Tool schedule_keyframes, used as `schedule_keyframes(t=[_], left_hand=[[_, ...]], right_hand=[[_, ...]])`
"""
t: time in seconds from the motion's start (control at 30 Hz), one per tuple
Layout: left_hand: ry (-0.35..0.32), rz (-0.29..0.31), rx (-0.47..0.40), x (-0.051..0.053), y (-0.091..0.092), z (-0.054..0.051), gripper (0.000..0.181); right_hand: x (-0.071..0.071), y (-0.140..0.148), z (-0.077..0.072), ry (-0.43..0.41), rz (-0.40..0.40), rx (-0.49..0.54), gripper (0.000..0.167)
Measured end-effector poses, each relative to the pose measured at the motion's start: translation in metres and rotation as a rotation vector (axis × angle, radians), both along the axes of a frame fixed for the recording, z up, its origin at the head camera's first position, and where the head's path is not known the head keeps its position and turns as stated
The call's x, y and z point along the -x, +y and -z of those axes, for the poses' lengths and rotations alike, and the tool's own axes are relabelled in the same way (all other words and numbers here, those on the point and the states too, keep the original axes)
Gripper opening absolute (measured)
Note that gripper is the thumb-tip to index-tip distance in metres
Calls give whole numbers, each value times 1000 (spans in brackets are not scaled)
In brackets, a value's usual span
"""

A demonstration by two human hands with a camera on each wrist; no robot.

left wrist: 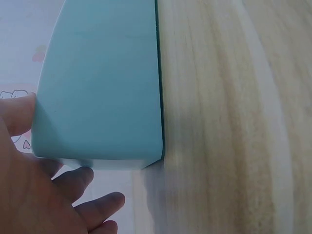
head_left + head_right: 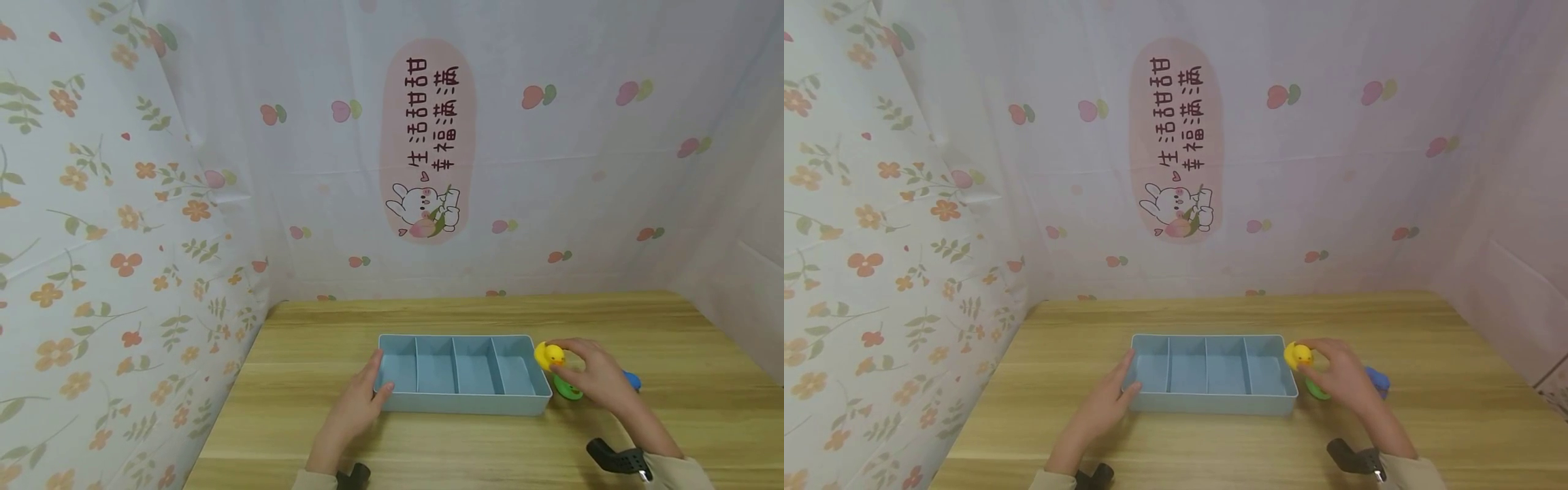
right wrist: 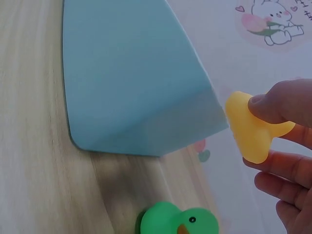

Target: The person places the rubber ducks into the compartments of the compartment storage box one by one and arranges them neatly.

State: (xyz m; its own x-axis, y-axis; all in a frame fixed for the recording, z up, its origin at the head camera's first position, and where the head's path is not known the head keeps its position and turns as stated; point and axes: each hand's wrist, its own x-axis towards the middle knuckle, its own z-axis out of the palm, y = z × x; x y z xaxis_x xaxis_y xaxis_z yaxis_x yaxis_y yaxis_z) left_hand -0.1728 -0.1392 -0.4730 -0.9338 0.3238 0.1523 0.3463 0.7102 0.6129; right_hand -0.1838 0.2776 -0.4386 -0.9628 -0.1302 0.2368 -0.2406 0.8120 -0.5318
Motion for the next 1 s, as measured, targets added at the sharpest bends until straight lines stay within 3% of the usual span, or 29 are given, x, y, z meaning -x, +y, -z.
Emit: schedule_keyframes(t=[0.53,1.0], left_hand=[[-4,-10,-4,0,-1,5,68],[-7,-10,-2,0,0,3,66]], right_hand=[[6,-12,-2,14,-26,19,43],[7,-28,-3,19,-48,55,42]])
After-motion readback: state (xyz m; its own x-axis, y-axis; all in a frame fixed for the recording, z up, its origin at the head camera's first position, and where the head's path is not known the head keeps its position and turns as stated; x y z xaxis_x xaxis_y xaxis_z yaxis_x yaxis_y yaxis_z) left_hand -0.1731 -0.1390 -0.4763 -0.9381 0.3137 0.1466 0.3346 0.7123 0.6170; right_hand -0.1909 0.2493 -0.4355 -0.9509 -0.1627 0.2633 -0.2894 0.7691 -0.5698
